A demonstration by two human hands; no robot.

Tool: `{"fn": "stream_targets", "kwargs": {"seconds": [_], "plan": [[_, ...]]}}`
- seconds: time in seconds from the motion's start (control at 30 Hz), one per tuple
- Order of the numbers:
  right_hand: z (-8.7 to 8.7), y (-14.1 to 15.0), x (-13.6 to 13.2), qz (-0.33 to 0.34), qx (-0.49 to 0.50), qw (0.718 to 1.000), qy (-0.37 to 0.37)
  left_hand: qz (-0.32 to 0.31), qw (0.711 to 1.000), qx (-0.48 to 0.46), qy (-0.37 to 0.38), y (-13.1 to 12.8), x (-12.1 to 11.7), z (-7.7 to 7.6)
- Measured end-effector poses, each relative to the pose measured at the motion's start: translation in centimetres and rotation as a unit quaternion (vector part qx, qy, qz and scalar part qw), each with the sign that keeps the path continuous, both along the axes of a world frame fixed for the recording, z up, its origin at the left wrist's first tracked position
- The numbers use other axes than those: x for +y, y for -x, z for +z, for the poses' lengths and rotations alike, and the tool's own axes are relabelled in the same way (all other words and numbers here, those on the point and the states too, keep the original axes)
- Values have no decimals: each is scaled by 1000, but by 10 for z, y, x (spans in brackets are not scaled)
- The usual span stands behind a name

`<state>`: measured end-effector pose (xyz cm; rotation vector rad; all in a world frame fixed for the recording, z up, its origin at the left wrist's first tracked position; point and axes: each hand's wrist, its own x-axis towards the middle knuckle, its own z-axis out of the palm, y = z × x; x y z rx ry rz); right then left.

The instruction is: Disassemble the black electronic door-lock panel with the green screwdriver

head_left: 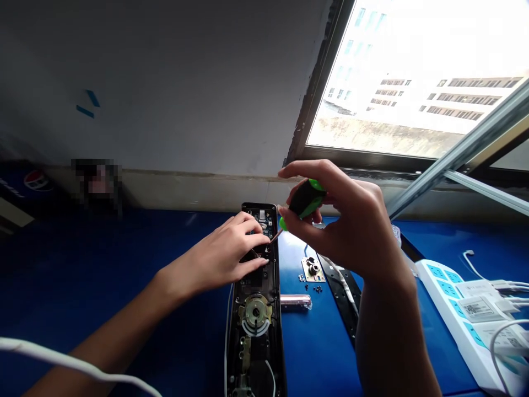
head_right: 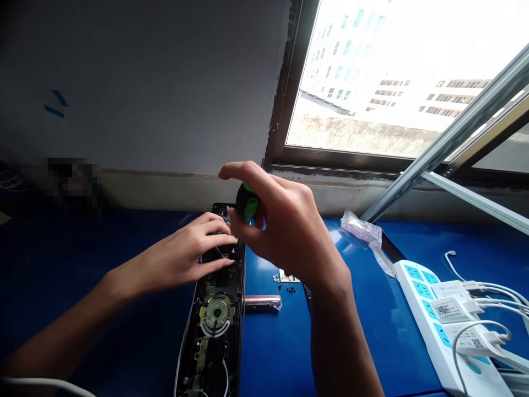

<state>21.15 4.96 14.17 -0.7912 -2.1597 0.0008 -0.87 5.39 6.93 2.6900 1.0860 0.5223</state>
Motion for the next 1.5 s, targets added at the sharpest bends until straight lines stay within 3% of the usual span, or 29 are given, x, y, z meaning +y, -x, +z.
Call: {"fn": "stream_targets", "kwargs": {"seconds": [0.1,0.23,0.43,0.57,0.73,0.93,1.1,1.23,1.4,1.5], "plan": [[-1,0,0,-27,-15,999,-40,7,1000,4,-11,3,0,1],[-5,4,0,-70,-25,992,-105,79,997,3,4,10,-1,1],[-7,10,-2,-29,-7,996,-85,142,982,-47,113,8,-3,-6],[-4,11,-5,-6,-5,998,-58,140,979,-64,134,3,-3,-8],[3,7,-12,72,-31,996,49,130,983,-64,116,3,-3,-9],[0,4,-11,-45,-19,999,-17,131,984,-37,113,4,-8,-2],[-2,5,-8,-12,-11,1000,12,131,983,-15,128,6,-9,2],[-1,4,-9,-42,-15,999,12,130,983,-2,127,8,-8,2],[0,4,-10,-11,-6,1000,18,124,984,4,128,8,-9,3],[0,4,-10,-40,-16,999,15,120,985,4,128,8,-10,4]]}}
